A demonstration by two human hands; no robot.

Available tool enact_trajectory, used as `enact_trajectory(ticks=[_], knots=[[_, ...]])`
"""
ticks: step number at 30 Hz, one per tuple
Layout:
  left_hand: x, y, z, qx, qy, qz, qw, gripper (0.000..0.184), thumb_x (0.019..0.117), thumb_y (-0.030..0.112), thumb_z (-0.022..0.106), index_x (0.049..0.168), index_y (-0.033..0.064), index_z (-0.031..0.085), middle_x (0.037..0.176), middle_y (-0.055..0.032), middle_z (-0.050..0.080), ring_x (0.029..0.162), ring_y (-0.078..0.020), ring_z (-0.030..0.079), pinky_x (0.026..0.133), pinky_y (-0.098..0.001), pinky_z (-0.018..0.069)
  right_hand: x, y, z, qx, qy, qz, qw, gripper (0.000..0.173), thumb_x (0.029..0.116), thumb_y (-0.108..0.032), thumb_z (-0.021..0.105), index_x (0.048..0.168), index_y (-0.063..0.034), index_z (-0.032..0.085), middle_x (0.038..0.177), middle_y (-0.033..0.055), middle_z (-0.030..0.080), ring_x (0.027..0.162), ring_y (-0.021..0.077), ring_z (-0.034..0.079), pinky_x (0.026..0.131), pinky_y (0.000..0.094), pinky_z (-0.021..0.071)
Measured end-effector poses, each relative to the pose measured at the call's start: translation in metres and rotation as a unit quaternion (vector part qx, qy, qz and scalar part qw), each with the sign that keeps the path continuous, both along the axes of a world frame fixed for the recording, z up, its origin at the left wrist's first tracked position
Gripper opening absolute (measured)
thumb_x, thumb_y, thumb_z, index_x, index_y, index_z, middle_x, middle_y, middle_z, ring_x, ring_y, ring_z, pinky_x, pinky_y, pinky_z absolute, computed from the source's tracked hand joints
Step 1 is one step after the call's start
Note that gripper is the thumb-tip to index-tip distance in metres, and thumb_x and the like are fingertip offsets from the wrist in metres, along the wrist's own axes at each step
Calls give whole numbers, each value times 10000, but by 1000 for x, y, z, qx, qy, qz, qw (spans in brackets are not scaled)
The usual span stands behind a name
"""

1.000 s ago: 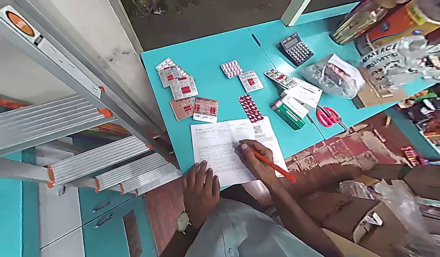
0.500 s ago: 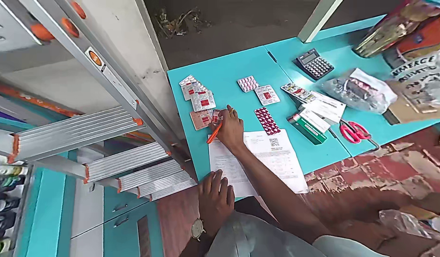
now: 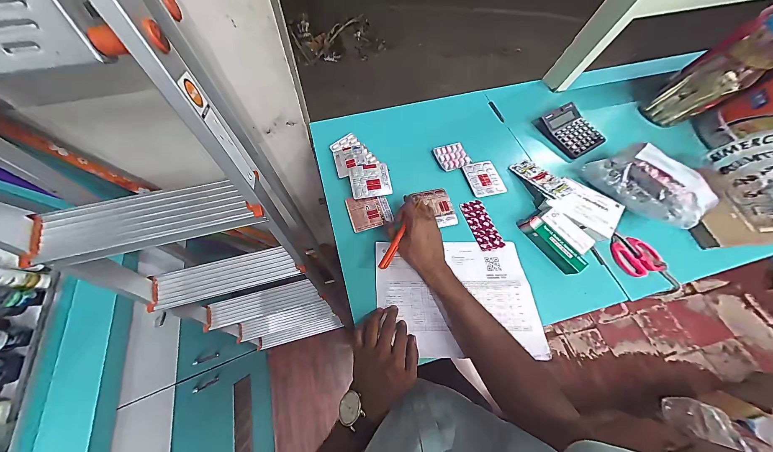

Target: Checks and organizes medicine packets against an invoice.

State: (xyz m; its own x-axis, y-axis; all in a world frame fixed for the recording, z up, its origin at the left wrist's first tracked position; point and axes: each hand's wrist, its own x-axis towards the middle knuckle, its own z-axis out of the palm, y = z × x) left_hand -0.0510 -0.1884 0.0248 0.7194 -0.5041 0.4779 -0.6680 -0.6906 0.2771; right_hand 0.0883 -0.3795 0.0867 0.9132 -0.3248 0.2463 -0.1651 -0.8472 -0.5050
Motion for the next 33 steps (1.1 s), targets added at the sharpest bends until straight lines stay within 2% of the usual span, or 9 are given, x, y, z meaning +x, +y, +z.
enact_trajectory(ticks=[5,9,12,17,20,23,25,28,33], knots=[[1,1,0,-11,10,-6,1000,325,973,386,529,1028,205,793,1315,-17,694,1214,-246,622,970,-445,469,-10,30,-5,23,14,34,999,310,963,-334,650,996,-31,704,1352,159,652,1390,349,514,1207,533,324],[1,0,1,-19,16,-6,1000,324,974,382,541,1027,190,796,1307,-30,698,1221,-253,621,1000,-453,466,9,39,-8,26,46,-7,999,538,926,-538,671,1101,-31,702,1453,186,568,1406,366,486,1073,526,476],[1,-1,3,-17,16,-5,1000,323,975,376,535,1016,188,795,1293,-32,704,1212,-253,624,988,-445,465,28,46,-10,-1,83,-41,996,700,855,-628,709,1229,-37,673,1495,210,524,1426,409,443,1064,547,463],[1,0,4,-11,19,-7,1000,316,968,366,540,1009,189,798,1301,-28,700,1209,-254,618,969,-447,456,29,56,-1,-27,129,-34,991,453,892,-427,680,1172,-72,658,1466,183,550,1416,351,460,1037,537,438],[3,1,4,-18,14,-6,1000,314,963,371,547,1000,189,800,1284,-35,709,1196,-256,633,961,-453,479,8,58,13,-15,115,-19,993,472,847,-409,712,1180,-77,681,1356,156,635,1340,347,529,979,575,442],[2,2,5,-14,17,-9,1000,313,964,380,550,1017,198,800,1301,-36,703,1205,-257,634,980,-452,485,-18,54,26,15,105,0,994,555,839,-430,712,1253,-63,665,1426,158,598,1366,353,521,1024,581,437],[3,2,5,-9,15,-9,1000,315,965,382,543,1021,208,799,1305,-27,700,1212,-245,629,983,-440,477,-33,42,31,27,48,-17,998,558,809,-413,736,1198,-17,677,1343,179,653,1268,369,604,1001,595,463],[2,2,5,0,10,-4,1000,313,967,384,537,1023,216,795,1311,-10,696,1218,-230,619,962,-426,472,-35,3,29,-1,-45,-74,996,514,785,-386,747,1088,26,692,1037,191,714,976,384,686,851,600,522],[-1,0,7,2,24,3,1000,319,966,385,531,1000,214,799,1312,-9,695,1214,-242,622,964,-441,478,-21,-45,12,-58,56,-112,990,471,854,-394,734,1095,5,667,1226,212,670,1278,438,556,1045,628,410]])
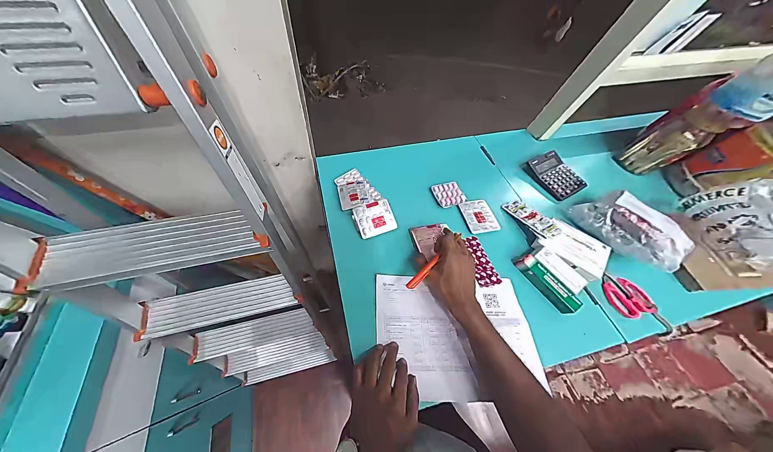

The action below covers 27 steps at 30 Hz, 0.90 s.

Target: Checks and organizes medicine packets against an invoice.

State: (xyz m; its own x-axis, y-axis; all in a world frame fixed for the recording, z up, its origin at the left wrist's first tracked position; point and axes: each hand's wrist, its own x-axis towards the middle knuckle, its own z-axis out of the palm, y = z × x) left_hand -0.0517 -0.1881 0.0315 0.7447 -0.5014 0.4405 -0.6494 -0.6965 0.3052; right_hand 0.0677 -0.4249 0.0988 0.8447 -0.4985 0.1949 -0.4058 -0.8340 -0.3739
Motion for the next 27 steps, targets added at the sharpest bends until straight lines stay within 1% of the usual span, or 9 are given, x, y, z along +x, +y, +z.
enact_trajectory(ticks=[2,3,5,6,9,11,14,19,27], knots=[[0,-1,0,0,0,6,1000,319,965,378,532,999,213,803,1308,-9,699,1212,-241,626,974,-439,474,7,9,1,-22,-4,24,999,524,899,-467,689,1107,14,693,1286,225,667,1399,477,455,1184,701,197],[-1,-1,0,2,0,6,1000,320,966,378,529,1002,213,801,1308,-9,699,1214,-241,626,977,-439,476,13,17,3,-22,-28,41,999,562,908,-504,678,1108,21,707,1273,228,673,1377,470,483,1189,688,217],[-1,0,0,4,2,2,1000,322,973,384,533,1015,207,799,1311,-14,696,1219,-246,623,980,-445,479,38,36,10,21,-47,59,997,576,900,-544,693,1066,7,695,1295,228,649,1283,410,576,1050,569,464],[-1,0,0,3,0,0,1000,321,972,389,536,1011,208,799,1306,-13,698,1215,-245,625,977,-443,481,54,45,12,56,-36,61,996,594,884,-550,718,1088,6,672,1350,234,614,1312,396,562,1011,544,503],[0,1,0,3,2,-1,1000,329,982,388,525,1019,213,801,1315,-6,695,1221,-237,621,987,-437,480,101,63,4,77,31,45,996,818,809,-630,762,1273,23,597,1512,271,463,1438,401,426,1082,537,456],[1,2,0,4,-1,-4,1000,329,984,391,519,1018,220,797,1310,-5,696,1218,-232,620,981,-428,480,116,69,-3,65,67,29,995,851,803,-619,766,1335,11,557,1493,268,478,1416,401,447,1081,537,448],[1,2,1,1,-1,-4,1000,321,984,392,517,1017,226,790,1309,1,696,1216,-226,619,974,-420,478,109,74,-2,41,33,16,998,647,807,-456,779,1217,15,612,1272,243,622,1192,401,605,955,541,500],[1,1,0,7,-2,-2,1000,336,987,405,513,1023,227,795,1308,6,699,1225,-225,621,968,-428,485,38,90,22,37,63,47,996,574,796,-512,737,1110,-36,676,1130,184,691,1103,373,648,893,525,520],[0,0,6,-28,29,-21,999,328,963,370,567,996,149,807,1268,-84,715,1182,-317,649,961,-501,496,7,89,-17,31,50,61,996,622,824,-504,722,1203,-13,675,1434,259,560,1321,407,547,1028,554,451]])
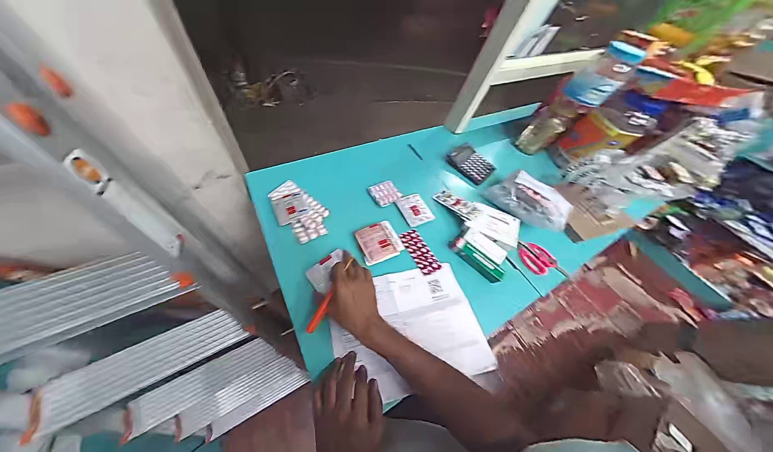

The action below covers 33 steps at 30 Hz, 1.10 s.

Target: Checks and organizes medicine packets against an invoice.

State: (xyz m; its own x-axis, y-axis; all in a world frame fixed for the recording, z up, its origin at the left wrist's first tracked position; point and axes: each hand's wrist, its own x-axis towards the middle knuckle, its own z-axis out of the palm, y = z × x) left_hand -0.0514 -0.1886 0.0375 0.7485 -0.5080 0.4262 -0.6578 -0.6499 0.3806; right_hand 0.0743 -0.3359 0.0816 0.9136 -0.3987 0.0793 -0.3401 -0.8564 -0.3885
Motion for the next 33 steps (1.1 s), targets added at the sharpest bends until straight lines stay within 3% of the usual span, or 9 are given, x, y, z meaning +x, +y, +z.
enact_trajectory(ticks=[4,8,11,17,20,23,26,30,33], knots=[[0,1,-4,8,-5,10,1000,339,963,381,559,965,148,805,1275,-82,710,1189,-311,631,966,-483,465,-2,3,-18,-6,-43,16,999,533,889,-561,635,1113,-79,690,1508,200,518,1408,351,481,1091,522,392],[-1,0,-4,21,-5,6,1000,350,959,381,561,986,136,811,1275,-94,709,1193,-336,622,967,-494,448,-6,1,-13,11,-64,38,997,457,904,-516,643,1066,-91,686,1569,163,462,1404,344,484,1064,536,403],[-1,0,-3,26,-5,6,1000,353,955,376,563,989,128,811,1276,-102,709,1197,-348,623,966,-510,447,-8,0,-14,-7,-116,31,993,423,888,-501,653,996,-94,699,1515,155,532,1357,359,536,1013,542,441],[-1,1,-4,32,3,-2,999,342,948,365,574,1010,124,808,1298,-104,698,1202,-359,620,968,-525,455,-9,-4,-5,15,-63,30,997,563,922,-610,600,1082,-78,693,1533,158,509,1456,359,424,1155,547,334],[0,3,-5,28,0,-7,1000,348,949,371,571,1012,124,809,1296,-105,698,1202,-352,616,983,-507,447,-9,-39,20,39,-157,-40,986,547,882,-538,694,1073,-27,738,1406,195,614,1337,386,547,1102,540,426],[-1,3,-3,31,2,-7,999,341,951,363,572,1023,129,810,1288,-107,702,1208,-358,616,1000,-511,446,5,-121,39,21,-105,-183,977,526,880,-495,717,1113,-24,694,1238,213,650,1200,394,604,971,552,500],[0,1,-2,33,-6,-5,999,360,959,369,554,1012,124,812,1288,-102,704,1207,-358,619,997,-521,444,19,-191,23,10,-8,-259,966,704,879,-569,716,1291,-11,594,1372,256,589,1381,433,470,1047,604,429],[0,3,-5,37,-19,-6,999,362,958,380,552,1004,133,812,1288,-90,704,1199,-332,623,994,-489,447,18,-219,25,8,11,-257,966,465,853,-376,759,1126,-21,632,1058,221,692,1096,422,641,905,609,489],[1,2,-6,34,-28,-8,999,362,954,378,552,993,133,815,1271,-91,713,1182,-322,634,981,-481,457,-6,-229,41,6,-107,-187,977,466,786,-278,838,1116,-6,653,1000,202,696,1011,418,657,879,601,515]])
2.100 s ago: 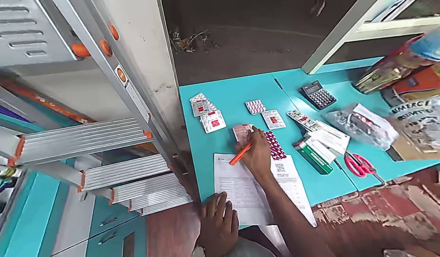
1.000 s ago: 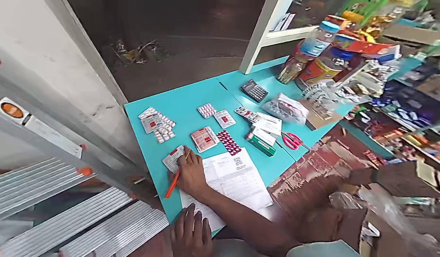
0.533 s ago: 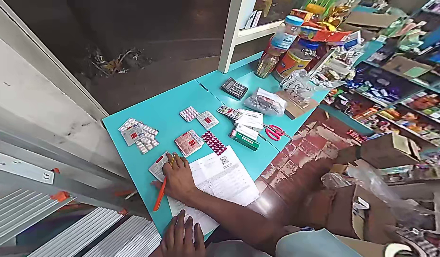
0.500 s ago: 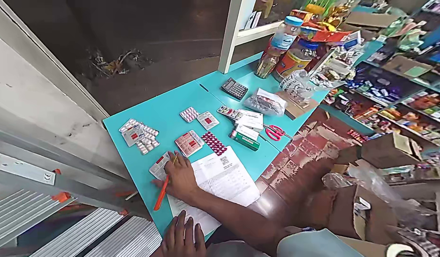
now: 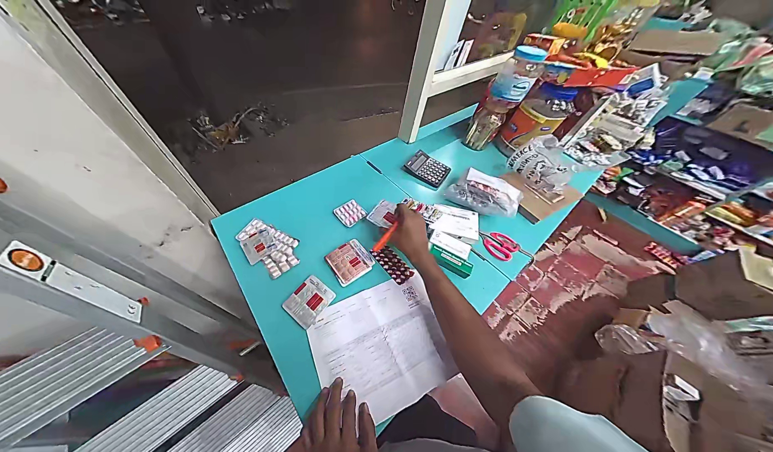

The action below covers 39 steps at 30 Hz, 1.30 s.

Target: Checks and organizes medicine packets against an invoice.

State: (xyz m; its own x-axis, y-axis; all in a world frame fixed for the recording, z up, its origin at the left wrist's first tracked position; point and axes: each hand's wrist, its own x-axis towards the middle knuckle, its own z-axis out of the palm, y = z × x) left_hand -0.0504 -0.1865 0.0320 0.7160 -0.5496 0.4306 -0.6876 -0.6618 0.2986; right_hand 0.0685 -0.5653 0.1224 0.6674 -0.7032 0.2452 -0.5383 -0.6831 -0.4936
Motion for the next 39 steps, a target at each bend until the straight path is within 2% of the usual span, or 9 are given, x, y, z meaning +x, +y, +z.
enact_trajectory(ticks=[2,4,8,18,22,26,29,34,39], knots=[[0,0,1,1,7,4,1000,360,959,373,551,999,130,815,1278,-94,709,1190,-324,631,991,-487,458,-17,-2,12,-17,-104,125,987,457,759,-218,881,1073,30,660,1198,172,680,1134,363,630,991,554,485],[0,0,2,2,9,4,1000,360,958,374,552,1002,131,813,1282,-91,708,1195,-326,627,983,-492,457,-29,6,28,-47,-164,231,958,333,762,-198,879,824,-20,604,1399,143,614,1323,318,554,1091,507,441],[0,0,2,0,11,-1,1000,349,951,381,564,994,140,814,1281,-84,708,1202,-325,622,987,-491,458,-41,29,54,-103,-183,318,925,306,822,-212,833,784,-51,577,1459,112,581,1404,256,495,1127,435,436],[-3,1,5,-3,17,9,1000,347,954,372,564,1014,139,814,1285,-82,708,1209,-319,625,992,-491,465,-37,57,64,-173,-172,352,904,207,865,-181,782,824,-34,641,1431,130,604,1394,272,509,1136,406,436],[-1,-3,7,-12,15,13,1000,344,955,374,561,1012,146,811,1283,-80,707,1201,-316,629,982,-502,468,-26,76,51,-78,-181,368,909,339,828,-302,818,769,-68,580,1423,116,608,1364,260,531,1121,452,428],[-4,-3,-2,-22,-9,24,999,362,973,386,526,1034,154,796,1292,-61,703,1194,-288,633,972,-489,471,2,128,4,-66,-83,463,880,409,820,-448,777,955,-68,709,1362,99,653,1290,255,590,1110,496,413],[0,-4,-2,-17,-15,18,1000,340,978,369,529,1030,158,791,1297,-55,700,1210,-274,627,976,-462,465,27,150,-21,-113,11,492,863,461,765,-409,797,1073,-76,712,1299,93,680,1237,291,608,1061,539,411],[-2,-3,-2,-22,-5,11,1000,322,978,352,550,1055,150,788,1306,-63,697,1223,-281,617,988,-459,455,45,150,-31,-92,118,542,827,541,754,-498,787,1106,-106,666,1026,85,700,1065,298,641,986,524,432],[-2,-2,-3,-19,-9,13,1000,321,986,354,541,1082,159,777,1325,-58,687,1242,-270,605,988,-440,449,60,150,-32,-86,148,550,817,621,740,-519,817,1171,-104,652,1091,97,696,1130,319,624,913,526,484]])
